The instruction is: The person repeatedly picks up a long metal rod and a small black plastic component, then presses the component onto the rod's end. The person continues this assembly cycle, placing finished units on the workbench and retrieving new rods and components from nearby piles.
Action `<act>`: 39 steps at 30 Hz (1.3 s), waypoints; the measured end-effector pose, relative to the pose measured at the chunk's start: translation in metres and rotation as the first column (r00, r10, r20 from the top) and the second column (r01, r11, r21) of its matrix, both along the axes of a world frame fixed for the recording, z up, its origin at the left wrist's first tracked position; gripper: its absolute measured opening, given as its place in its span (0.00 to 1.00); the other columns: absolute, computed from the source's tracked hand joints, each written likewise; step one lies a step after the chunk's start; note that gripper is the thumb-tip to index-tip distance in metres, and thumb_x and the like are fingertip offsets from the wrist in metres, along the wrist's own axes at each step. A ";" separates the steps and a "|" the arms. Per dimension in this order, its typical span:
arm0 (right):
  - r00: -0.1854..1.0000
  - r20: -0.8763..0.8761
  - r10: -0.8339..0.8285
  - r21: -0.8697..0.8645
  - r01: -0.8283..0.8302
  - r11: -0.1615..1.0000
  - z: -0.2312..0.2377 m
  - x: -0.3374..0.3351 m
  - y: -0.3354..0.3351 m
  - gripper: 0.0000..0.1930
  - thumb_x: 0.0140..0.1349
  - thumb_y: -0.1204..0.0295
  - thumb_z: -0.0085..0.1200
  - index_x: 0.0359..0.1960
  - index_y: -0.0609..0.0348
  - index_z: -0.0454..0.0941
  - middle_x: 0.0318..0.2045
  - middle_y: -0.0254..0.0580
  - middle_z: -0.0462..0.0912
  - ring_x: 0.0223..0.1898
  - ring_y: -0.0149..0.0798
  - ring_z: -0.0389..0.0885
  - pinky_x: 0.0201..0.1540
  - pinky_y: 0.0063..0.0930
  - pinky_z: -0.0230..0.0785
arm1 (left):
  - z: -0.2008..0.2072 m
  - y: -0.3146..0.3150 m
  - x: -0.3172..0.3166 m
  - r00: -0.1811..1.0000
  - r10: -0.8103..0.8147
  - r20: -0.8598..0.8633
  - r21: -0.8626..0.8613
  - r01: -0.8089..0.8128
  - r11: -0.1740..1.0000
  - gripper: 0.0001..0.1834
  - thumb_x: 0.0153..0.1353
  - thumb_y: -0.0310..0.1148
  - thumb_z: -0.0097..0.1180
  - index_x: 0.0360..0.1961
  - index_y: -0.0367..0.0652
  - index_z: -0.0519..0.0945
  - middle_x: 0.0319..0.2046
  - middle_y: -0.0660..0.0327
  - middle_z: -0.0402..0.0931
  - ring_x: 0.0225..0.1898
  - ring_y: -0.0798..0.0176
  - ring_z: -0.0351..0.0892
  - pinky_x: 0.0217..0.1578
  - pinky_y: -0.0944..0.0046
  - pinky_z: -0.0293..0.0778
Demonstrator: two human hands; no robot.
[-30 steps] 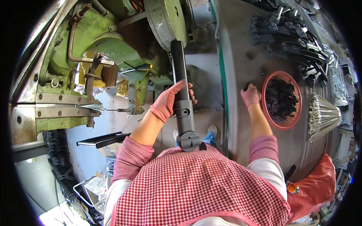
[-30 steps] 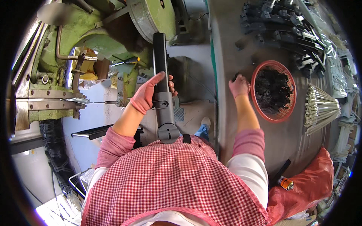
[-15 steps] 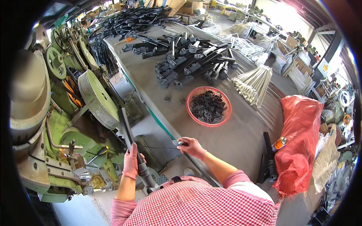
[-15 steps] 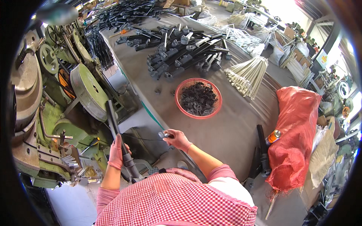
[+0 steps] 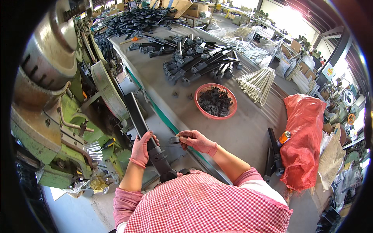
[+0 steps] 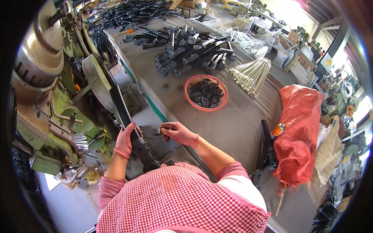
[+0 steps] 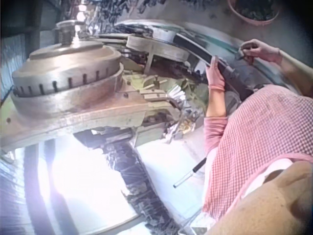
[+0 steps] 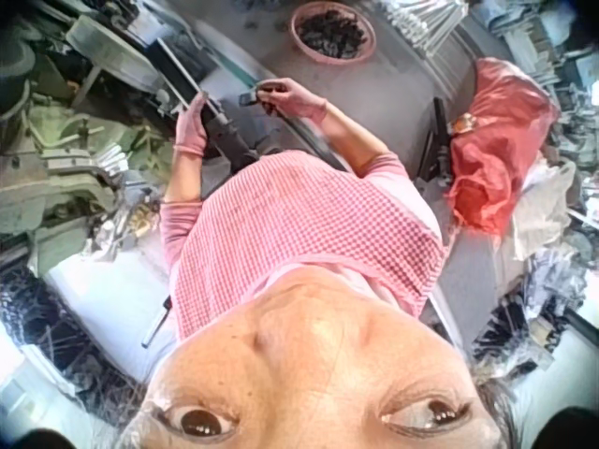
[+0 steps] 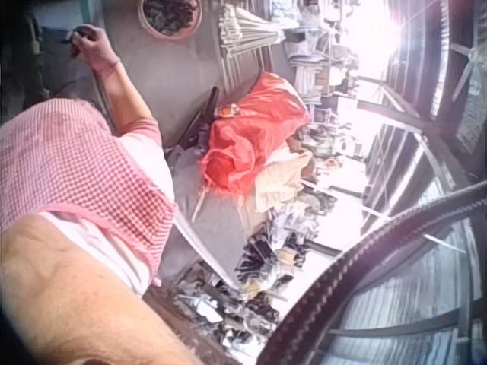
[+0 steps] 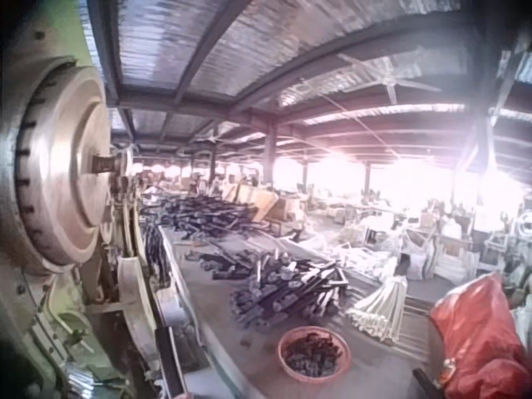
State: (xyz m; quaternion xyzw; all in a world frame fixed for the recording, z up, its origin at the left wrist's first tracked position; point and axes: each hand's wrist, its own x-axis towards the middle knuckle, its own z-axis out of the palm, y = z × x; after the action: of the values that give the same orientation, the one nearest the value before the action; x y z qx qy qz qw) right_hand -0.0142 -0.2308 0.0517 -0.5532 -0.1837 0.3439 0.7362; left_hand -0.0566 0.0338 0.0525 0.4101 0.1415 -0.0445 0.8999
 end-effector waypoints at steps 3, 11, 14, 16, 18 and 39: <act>0.997 0.054 0.063 -0.076 -0.059 0.995 0.005 -0.009 0.002 0.14 0.70 0.67 0.54 0.52 0.64 0.78 0.34 0.31 0.79 0.34 0.25 0.77 0.38 0.23 0.72 | 0.003 0.003 -0.019 1.000 -0.015 -0.012 0.004 0.016 1.000 0.08 0.64 0.31 0.59 0.39 0.38 0.76 0.33 0.54 0.79 0.34 0.54 0.81 0.35 0.55 0.80; 0.989 0.141 0.031 -0.159 -0.009 0.987 -0.007 -0.024 0.037 0.11 0.69 0.72 0.55 0.48 0.64 0.79 0.33 0.29 0.79 0.32 0.23 0.76 0.37 0.19 0.72 | -0.018 0.009 -0.029 0.997 -0.059 0.051 -0.205 0.068 0.976 0.09 0.65 0.34 0.56 0.34 0.38 0.77 0.31 0.57 0.79 0.38 0.54 0.82 0.43 0.58 0.78; 0.965 0.259 0.047 -0.177 0.000 0.984 -0.003 -0.025 0.045 0.10 0.68 0.73 0.56 0.47 0.65 0.80 0.35 0.31 0.79 0.32 0.24 0.76 0.37 0.20 0.72 | -0.020 0.011 -0.030 0.999 -0.013 0.043 -0.179 0.020 0.984 0.09 0.65 0.34 0.55 0.33 0.38 0.77 0.29 0.57 0.78 0.35 0.53 0.81 0.40 0.58 0.78; 0.953 0.284 0.106 -0.260 -0.030 0.965 0.003 -0.023 0.046 0.10 0.66 0.73 0.57 0.45 0.65 0.80 0.35 0.32 0.79 0.33 0.24 0.77 0.37 0.20 0.73 | -0.017 0.011 -0.029 0.995 0.000 0.096 -0.235 0.023 0.972 0.09 0.64 0.33 0.55 0.33 0.38 0.77 0.27 0.57 0.77 0.32 0.54 0.81 0.39 0.57 0.78; 0.965 0.235 0.118 -0.177 -0.077 0.981 0.007 -0.019 0.048 0.11 0.64 0.74 0.59 0.46 0.65 0.79 0.36 0.34 0.80 0.33 0.25 0.77 0.36 0.22 0.75 | -0.012 0.012 -0.025 0.997 -0.015 0.077 -0.187 0.029 0.982 0.07 0.65 0.32 0.55 0.33 0.39 0.76 0.29 0.59 0.77 0.33 0.56 0.81 0.41 0.55 0.79; 0.707 0.520 0.479 -0.770 0.145 0.621 0.015 -0.079 0.146 0.48 0.38 0.49 0.75 0.54 0.74 0.67 0.50 0.65 0.74 0.55 0.60 0.76 0.57 0.41 0.70 | -0.038 0.054 -0.076 0.879 0.447 -0.166 -0.276 -0.476 0.835 0.08 0.59 0.25 0.63 0.35 0.41 0.75 0.29 0.59 0.77 0.31 0.57 0.79 0.36 0.51 0.79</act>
State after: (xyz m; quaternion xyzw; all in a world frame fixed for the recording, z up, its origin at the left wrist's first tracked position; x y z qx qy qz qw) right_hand -0.0934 -0.0853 0.0667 -0.8739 -0.3333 0.2311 0.2679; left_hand -0.1330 0.0879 0.0143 0.2157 0.2700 0.1330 0.9289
